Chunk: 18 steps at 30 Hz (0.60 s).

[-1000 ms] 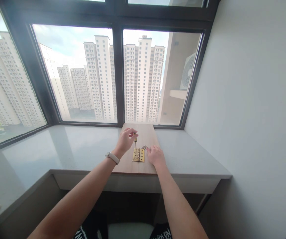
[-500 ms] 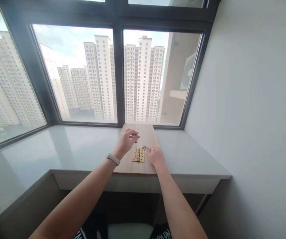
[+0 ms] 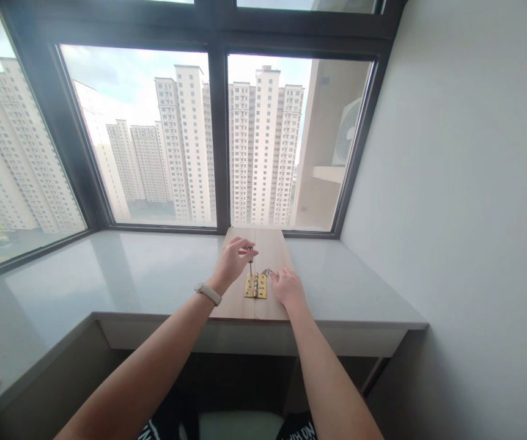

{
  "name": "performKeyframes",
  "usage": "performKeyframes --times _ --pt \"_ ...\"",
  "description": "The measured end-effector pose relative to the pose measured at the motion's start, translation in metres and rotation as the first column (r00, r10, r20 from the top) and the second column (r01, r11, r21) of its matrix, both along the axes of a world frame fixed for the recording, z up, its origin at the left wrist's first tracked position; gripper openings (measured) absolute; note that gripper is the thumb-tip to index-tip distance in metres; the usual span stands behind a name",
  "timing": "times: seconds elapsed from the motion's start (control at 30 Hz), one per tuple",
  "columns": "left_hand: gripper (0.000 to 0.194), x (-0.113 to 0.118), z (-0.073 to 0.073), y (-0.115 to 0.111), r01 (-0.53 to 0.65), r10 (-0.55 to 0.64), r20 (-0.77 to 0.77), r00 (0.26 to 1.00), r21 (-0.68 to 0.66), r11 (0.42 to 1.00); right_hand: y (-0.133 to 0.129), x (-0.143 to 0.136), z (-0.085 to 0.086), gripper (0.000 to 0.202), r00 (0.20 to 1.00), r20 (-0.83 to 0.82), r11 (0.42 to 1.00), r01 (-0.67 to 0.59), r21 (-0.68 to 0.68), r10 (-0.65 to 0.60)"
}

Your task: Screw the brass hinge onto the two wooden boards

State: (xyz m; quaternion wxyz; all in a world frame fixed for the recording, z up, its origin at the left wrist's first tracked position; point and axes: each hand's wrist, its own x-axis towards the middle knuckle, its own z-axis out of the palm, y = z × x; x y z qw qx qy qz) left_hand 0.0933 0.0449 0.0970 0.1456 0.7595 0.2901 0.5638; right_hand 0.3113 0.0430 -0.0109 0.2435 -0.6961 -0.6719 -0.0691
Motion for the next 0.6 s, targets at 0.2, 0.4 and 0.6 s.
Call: performKeyframes --times 0.2,0.4,0.6 --pt "0.014 -0.0002 -0.0014 0.0034 -0.012 0.012 -0.001 1.000 -0.001 1.000 0.0015 0.0011 -0.0018 0.046 1.000 0.005 1.000 0.005 -0.002 -0.005" --pt "0.020 -0.0020 0.0002 -0.0001 0.024 -0.024 -0.007 1.000 0.003 1.000 0.0032 0.0020 -0.0031 0.046 1.000 0.002 1.000 0.000 0.004 0.000" --pt "0.015 -0.0028 -0.0014 -0.0017 -0.027 0.027 -0.022 0.999 0.000 1.000 0.0039 0.0019 -0.0035 0.048 1.000 -0.007 1.000 -0.002 -0.008 0.002"
